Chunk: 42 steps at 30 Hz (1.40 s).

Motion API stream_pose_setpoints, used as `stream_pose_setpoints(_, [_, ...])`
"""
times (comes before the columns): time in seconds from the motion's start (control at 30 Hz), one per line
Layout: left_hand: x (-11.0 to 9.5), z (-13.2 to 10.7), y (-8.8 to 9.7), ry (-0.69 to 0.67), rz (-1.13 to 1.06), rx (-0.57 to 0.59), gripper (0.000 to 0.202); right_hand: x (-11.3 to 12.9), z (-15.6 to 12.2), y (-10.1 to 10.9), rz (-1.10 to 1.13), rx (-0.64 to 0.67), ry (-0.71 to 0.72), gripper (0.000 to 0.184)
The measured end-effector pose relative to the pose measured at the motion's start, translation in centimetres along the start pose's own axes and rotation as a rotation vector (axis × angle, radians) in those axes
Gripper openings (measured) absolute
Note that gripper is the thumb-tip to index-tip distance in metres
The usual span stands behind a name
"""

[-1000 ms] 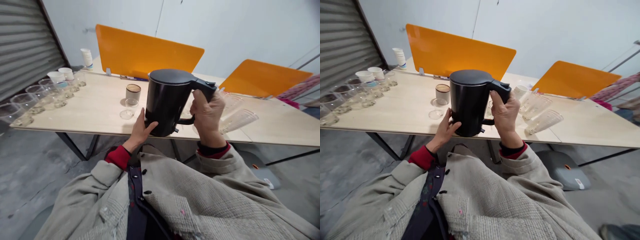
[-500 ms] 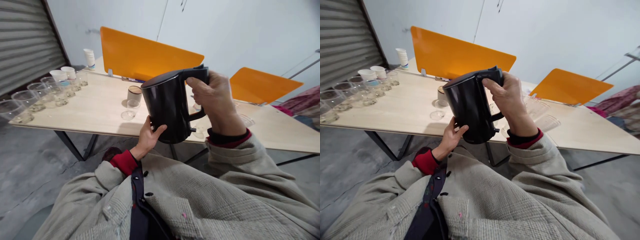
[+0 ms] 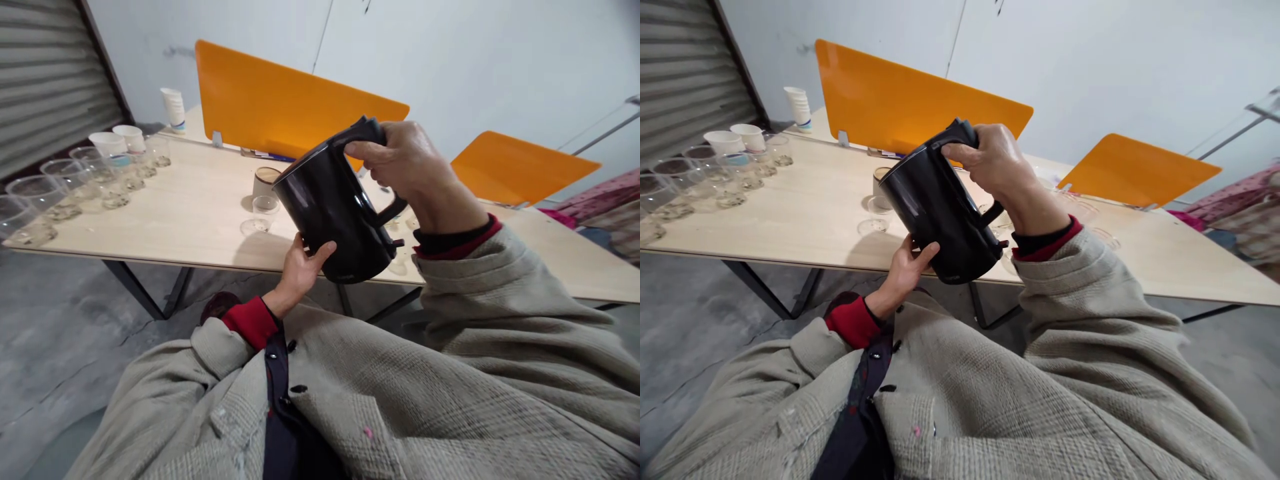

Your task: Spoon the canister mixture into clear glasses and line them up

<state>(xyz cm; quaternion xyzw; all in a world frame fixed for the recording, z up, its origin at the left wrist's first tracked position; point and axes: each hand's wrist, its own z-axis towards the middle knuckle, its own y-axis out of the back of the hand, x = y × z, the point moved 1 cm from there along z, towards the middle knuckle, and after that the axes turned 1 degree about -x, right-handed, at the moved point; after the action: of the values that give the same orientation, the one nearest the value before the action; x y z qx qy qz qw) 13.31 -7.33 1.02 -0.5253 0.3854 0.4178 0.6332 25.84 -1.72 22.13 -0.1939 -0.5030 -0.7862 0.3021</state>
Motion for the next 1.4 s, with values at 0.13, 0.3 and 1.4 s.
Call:
stream_pose_setpoints(0.13, [-0.1, 0.2, 0.0, 0.022, 0.001, -0.008, 0.076, 0.3, 0.6, -0.3, -0.044, 0.014, -0.034, 0.042])
stream_pose_setpoints(0.3, [-0.1, 0.2, 0.1, 0.032, -0.011, -0.02, 0.075, 0.5, 1.3, -0.8, -0.112, 0.024, -0.079, 0.042])
stream_pose_setpoints(1.4, [-0.5, 0.2, 0.2, 0.078, -0.102, -0.016, 0.079, 0.7, 2.3, -1.6, -0.108, 0.04, -0.046, 0.042])
